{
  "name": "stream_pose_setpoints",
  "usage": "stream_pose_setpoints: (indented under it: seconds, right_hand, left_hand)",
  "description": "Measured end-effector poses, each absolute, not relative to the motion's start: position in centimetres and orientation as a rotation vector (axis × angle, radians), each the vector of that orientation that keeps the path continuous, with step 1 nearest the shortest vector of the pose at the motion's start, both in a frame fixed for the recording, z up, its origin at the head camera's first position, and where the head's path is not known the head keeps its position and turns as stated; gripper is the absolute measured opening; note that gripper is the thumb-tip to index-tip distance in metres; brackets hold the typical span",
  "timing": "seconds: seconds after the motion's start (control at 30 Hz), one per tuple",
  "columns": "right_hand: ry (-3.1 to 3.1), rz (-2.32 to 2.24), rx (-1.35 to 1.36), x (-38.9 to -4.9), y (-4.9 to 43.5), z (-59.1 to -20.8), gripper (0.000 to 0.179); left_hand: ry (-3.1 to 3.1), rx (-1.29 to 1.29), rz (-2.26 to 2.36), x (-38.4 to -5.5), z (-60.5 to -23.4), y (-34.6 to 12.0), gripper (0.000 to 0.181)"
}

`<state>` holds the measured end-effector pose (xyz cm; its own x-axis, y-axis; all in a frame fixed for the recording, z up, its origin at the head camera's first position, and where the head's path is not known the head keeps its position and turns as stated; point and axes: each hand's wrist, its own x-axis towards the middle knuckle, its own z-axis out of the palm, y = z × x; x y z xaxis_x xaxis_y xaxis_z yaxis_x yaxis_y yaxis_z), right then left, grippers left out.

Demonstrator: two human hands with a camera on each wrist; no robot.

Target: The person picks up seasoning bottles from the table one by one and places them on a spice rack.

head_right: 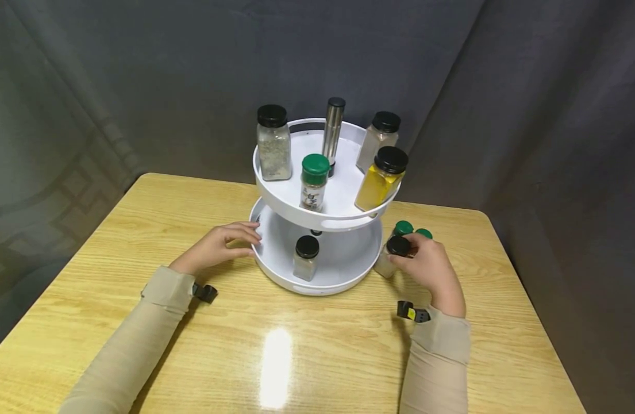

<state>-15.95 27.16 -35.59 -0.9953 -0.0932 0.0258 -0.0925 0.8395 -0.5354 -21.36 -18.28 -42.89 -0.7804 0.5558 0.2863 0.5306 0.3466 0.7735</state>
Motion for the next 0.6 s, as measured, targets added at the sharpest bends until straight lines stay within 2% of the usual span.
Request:
stream_pose_setpoints:
  seconds: [0.6]
  right_hand:
    - [3.063, -0.998, -0.062, -14.6, 27.3, -34.1, 0.059]
  left_hand:
    - [2.566, 1.017, 1.433, -21.4, -42.9, -18.2, 0.023]
